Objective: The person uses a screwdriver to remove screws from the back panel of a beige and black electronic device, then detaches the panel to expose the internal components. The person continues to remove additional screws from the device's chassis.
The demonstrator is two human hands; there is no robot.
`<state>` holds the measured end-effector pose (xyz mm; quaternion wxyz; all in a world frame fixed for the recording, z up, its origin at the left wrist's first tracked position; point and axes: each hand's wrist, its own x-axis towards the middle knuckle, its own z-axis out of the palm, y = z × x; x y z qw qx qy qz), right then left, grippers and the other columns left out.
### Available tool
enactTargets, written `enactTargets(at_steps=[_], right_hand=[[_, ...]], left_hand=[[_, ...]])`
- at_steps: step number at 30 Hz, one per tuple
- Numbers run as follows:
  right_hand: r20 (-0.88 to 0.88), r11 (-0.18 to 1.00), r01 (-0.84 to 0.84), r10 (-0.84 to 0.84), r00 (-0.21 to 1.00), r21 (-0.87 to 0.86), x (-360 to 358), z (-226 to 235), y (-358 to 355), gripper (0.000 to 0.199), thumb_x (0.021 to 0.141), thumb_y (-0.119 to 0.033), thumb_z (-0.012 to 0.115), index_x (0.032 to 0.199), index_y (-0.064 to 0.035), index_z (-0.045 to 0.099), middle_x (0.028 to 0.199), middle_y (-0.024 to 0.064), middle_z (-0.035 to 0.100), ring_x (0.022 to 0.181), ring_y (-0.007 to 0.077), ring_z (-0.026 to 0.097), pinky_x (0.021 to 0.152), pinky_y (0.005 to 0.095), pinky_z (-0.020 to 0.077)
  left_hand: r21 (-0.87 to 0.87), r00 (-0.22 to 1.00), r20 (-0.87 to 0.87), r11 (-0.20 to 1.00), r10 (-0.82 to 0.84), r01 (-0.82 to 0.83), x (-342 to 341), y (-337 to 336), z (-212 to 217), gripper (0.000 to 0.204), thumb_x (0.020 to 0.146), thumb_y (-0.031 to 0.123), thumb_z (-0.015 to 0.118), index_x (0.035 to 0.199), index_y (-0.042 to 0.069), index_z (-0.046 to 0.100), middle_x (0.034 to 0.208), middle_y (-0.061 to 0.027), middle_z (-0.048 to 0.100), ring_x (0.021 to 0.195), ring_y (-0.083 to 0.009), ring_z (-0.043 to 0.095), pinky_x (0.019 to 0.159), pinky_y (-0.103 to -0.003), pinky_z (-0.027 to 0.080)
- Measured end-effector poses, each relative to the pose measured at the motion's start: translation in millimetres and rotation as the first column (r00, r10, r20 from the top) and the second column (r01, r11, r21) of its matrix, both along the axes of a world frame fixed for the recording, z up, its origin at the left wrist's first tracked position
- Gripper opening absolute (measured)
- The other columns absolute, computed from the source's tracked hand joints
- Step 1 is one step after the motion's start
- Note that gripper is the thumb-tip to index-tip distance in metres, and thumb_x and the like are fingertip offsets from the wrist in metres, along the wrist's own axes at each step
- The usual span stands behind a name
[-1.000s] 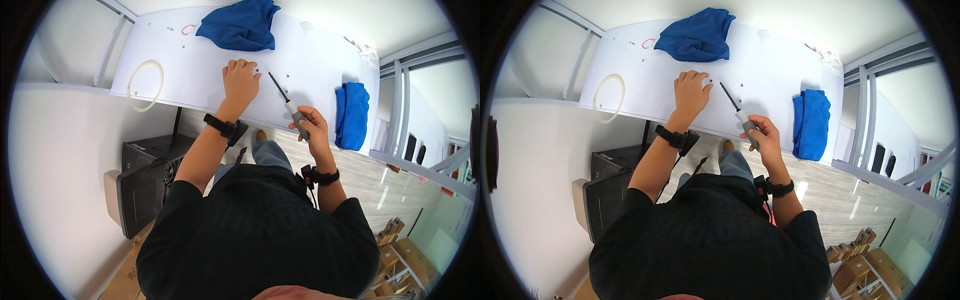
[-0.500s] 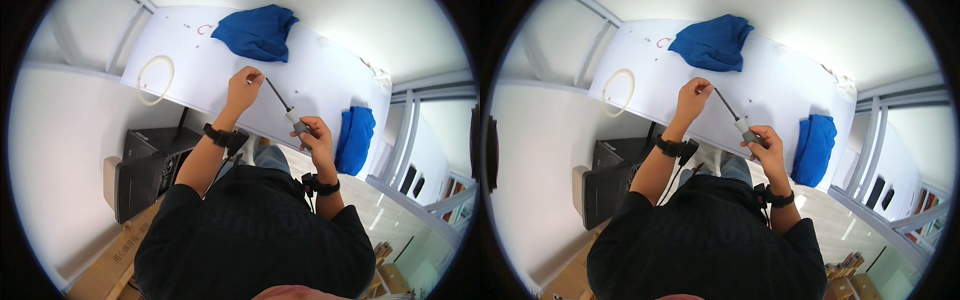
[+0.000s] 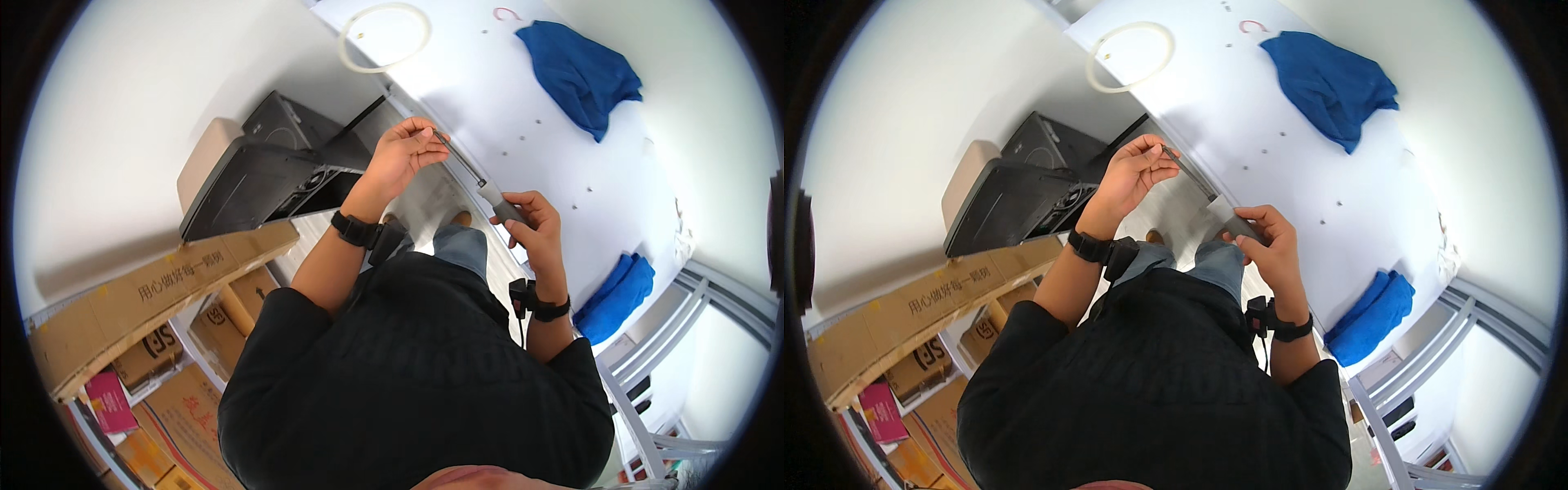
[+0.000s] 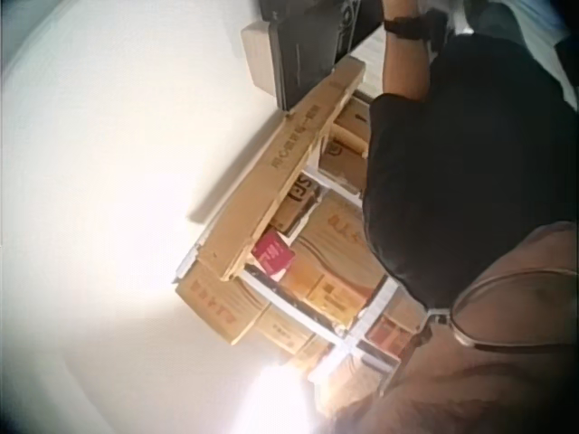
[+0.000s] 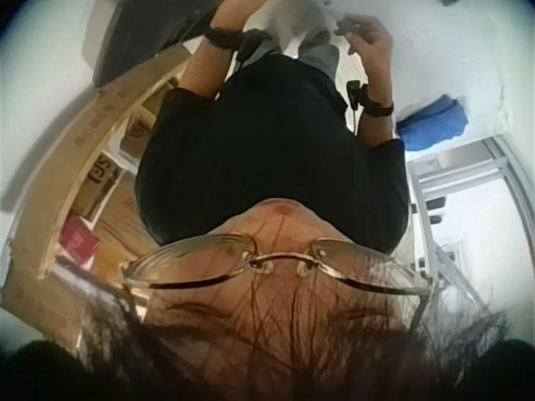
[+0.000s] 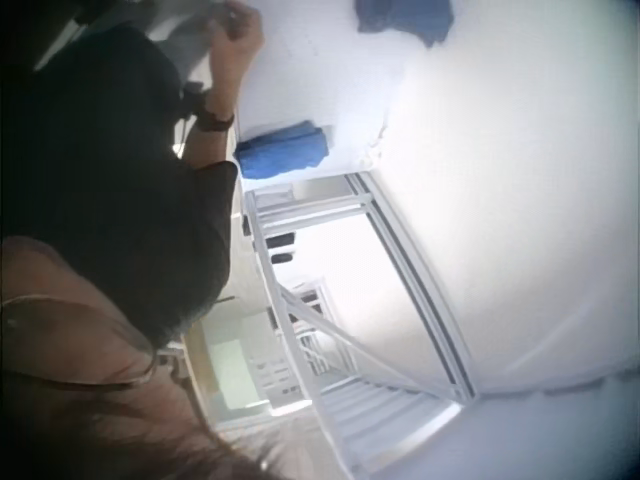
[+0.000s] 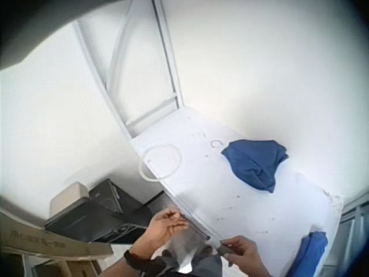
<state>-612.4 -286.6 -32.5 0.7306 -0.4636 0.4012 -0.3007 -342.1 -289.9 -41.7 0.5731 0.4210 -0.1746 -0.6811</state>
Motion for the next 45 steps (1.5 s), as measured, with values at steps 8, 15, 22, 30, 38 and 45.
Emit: enactTargets(at_steps=[8,15,22,30,38,45], right_hand=[[-0.288,0.922,-0.195,0.096,0.953,-0.336,83.3,12.5,36.2,0.030,0.071,0.002,0.058,0.101,-0.0002,0.061,0.090,0.0105,0.065,0.079,0.0141,0.061,0.072,0.0262,0.0491],[-0.211,0.959,-0.283,0.274,0.938,-0.013,188.0,20.0,104.7,0.032,0.069,0.001,0.056,0.101,-0.0001,0.058,0.089,0.0074,0.056,0.076,0.0137,0.057,0.048,0.0226,0.0456],[-0.016,0.968,-0.130,0.137,0.990,0.212,271.2,-2.7,182.9,0.039,0.076,0.001,0.058,0.115,-0.0016,0.052,0.102,0.0102,0.058,0.080,0.0165,0.063,0.050,0.0232,0.0485],[-0.093,0.989,-0.140,0.135,0.986,-0.042,332.6,14.9,244.1,0.039,0.081,-0.003,0.063,0.118,-0.0028,0.052,0.105,0.0109,0.064,0.086,0.0134,0.063,0.050,0.0207,0.0433],[-0.031,0.996,-0.051,0.049,0.998,-0.072,371.4,15.9,272.7,0.034,0.083,-0.003,0.063,0.115,-0.0018,0.051,0.095,0.0135,0.067,0.066,0.0066,0.058,0.045,0.0185,0.0387],[0.002,0.999,-0.021,0.021,1.000,-0.047,382.8,17.8,275.4,0.034,0.084,-0.003,0.063,0.116,-0.0016,0.050,0.095,0.0140,0.067,0.061,0.0052,0.055,0.044,0.0183,0.0372]], left_hand=[[0.064,0.980,0.163,0.991,0.109,-0.121,80.7,82.7,-13.5,0.009,0.096,0.009,0.049,0.098,0.002,0.054,0.097,-0.0173,0.064,0.085,-0.0232,0.068,0.076,-0.033,0.058],[-0.025,0.978,-0.038,0.978,0.204,-0.205,173.7,182.1,-37.9,0.012,0.099,0.012,0.044,0.097,0.004,0.053,0.098,-0.0159,0.064,0.090,-0.0246,0.067,0.081,-0.034,0.056],[-0.116,0.954,-0.120,0.950,0.276,-0.290,245.7,253.0,-41.4,0.013,0.100,0.013,0.041,0.100,0.005,0.051,0.100,-0.0141,0.063,0.094,-0.0267,0.065,0.084,-0.036,0.055],[-0.010,0.897,-0.122,0.903,0.425,-0.429,291.6,282.4,-22.6,0.018,0.099,0.018,0.046,0.106,0.005,0.056,0.097,-0.0107,0.066,0.087,-0.0220,0.066,0.075,-0.031,0.057],[0.038,0.868,-0.132,0.877,0.479,-0.479,312.5,276.5,-14.7,0.025,0.098,0.022,0.049,0.114,0.005,0.057,0.097,-0.0072,0.066,0.083,-0.0184,0.066,0.072,-0.029,0.056],[0.041,0.860,-0.156,0.873,0.487,-0.487,315.3,269.5,-7.2,0.024,0.097,0.022,0.051,0.112,0.005,0.059,0.097,-0.0066,0.066,0.082,-0.0177,0.065,0.072,-0.027,0.055]])
